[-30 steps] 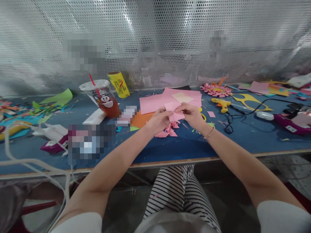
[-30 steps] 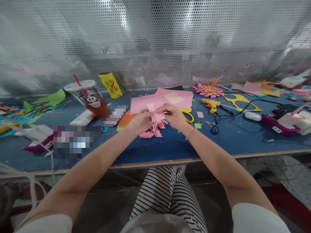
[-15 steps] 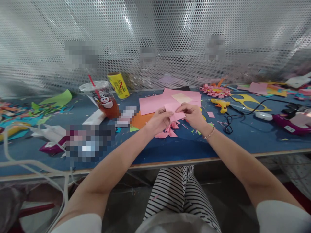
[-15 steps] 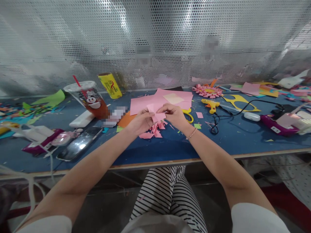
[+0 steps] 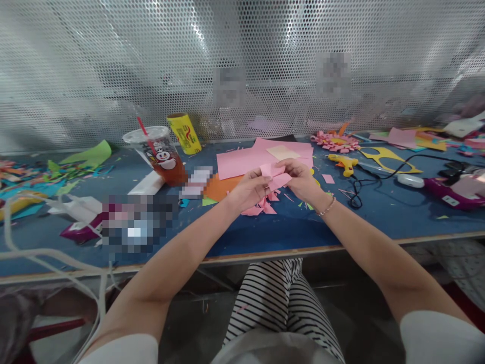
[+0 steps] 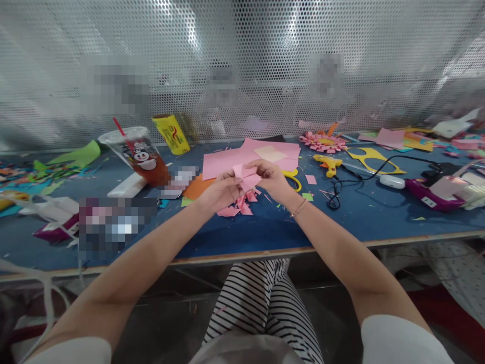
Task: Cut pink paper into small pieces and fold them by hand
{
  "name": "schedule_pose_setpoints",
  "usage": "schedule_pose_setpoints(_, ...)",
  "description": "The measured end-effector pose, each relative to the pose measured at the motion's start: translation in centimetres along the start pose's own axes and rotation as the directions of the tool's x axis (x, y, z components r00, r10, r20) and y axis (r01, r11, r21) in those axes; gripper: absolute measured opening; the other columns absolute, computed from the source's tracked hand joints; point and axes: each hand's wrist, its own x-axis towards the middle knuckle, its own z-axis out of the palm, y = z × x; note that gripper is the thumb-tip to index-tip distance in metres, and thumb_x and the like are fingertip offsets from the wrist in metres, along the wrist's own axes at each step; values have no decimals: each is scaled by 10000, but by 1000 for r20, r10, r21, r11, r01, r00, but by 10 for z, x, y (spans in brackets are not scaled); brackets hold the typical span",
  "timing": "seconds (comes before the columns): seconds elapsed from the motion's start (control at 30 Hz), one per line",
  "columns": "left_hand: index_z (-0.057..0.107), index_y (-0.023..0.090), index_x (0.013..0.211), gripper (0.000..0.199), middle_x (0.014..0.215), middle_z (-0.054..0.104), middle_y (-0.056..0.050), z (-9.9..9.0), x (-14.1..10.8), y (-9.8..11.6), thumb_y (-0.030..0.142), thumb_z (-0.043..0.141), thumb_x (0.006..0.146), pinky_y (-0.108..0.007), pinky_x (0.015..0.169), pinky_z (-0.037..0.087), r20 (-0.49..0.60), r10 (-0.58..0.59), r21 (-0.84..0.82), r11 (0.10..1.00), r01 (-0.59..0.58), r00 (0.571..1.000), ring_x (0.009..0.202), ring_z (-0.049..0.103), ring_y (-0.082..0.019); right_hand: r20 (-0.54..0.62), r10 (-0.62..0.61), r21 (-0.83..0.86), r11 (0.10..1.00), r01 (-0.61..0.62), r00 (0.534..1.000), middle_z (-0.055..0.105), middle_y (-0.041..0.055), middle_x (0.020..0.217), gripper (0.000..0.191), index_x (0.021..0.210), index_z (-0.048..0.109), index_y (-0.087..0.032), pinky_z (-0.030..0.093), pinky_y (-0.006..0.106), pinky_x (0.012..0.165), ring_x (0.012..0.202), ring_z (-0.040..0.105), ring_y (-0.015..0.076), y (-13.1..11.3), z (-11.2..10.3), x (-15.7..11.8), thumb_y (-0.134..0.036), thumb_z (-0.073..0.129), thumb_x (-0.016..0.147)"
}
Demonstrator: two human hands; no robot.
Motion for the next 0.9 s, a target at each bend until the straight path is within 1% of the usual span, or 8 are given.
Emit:
schedule_pose_setpoints(0.07, 617, 143, 851, 219, 828, 669, -18, 0, 0, 0, 82, 647, 643, -245, 763, 491, -4, 2, 0, 1000, -2, 1000, 781, 637, -113, 14, -27, -48, 998, 27, 1000, 636, -25, 797, 302, 878, 642, -244, 453, 212, 624, 685, 567, 85, -2, 0, 0, -194, 735, 595)
schedule_pose_setpoints(0.13, 620, 141, 820, 197, 800, 666, -11, 0, 0, -1, 80, 654, 636, -243, 763, 489, -17, 4, -3, 1000, -4, 1000, 773, 635, -108, 13, -48, -122, 991, 50, 999, 636, -11, 818, 239, 828, 646, -227, 459, 233, 664, 720, 571, 97, -5, 1, 0, -212, 731, 605)
schedule_pose_setpoints(0.23, 621, 134, 770, 160, 754, 659, -2, -1, 1, -1, 81, 666, 625, -234, 744, 487, -36, 4, -1, 1000, -4, 999, 742, 630, -97, 19, -55, -210, 976, 58, 998, 621, -3, 759, 155, 746, 634, -202, 458, 255, 670, 706, 563, 109, -10, 2, 0, -247, 718, 625)
schedule_pose_setpoints(0.3, 620, 132, 746, 141, 731, 653, 2, -2, 2, -2, 86, 671, 623, -237, 735, 487, -40, 0, 5, 1000, 0, 999, 719, 625, -92, 23, -61, -230, 971, 64, 998, 610, -1, 738, 135, 720, 623, -193, 453, 258, 664, 695, 557, 110, -13, 3, -1, -260, 708, 639)
schedule_pose_setpoints(0.53, 613, 135, 720, 130, 711, 642, 6, -3, 2, -3, 93, 680, 616, -252, 732, 486, -41, 0, 15, 1000, 1, 999, 712, 617, -93, 16, -92, -230, 969, 93, 996, 560, -10, 711, 133, 689, 604, -186, 425, 242, 626, 660, 525, 93, -16, 5, 0, -249, 710, 640)
schedule_pose_setpoints(0.7, 611, 144, 727, 125, 725, 645, 8, -2, 0, -1, 97, 670, 627, -259, 725, 488, -27, -13, 17, 1000, 14, 1000, 707, 615, -93, 11, -68, -211, 975, 69, 998, 561, -3, 695, 131, 671, 636, -196, 425, 260, 626, 670, 530, 109, -18, 4, 0, -272, 728, 616)
schedule_pose_setpoints(0.9, 608, 142, 733, 144, 727, 647, 9, -1, 0, 1, 85, 671, 617, -255, 745, 487, -2, -12, 12, 1000, 12, 1000, 723, 620, -94, -20, 3, -164, 986, -6, 1000, 600, -1, 689, 154, 681, 652, -200, 446, 269, 635, 655, 543, 112, -16, 1, 0, -279, 744, 586)
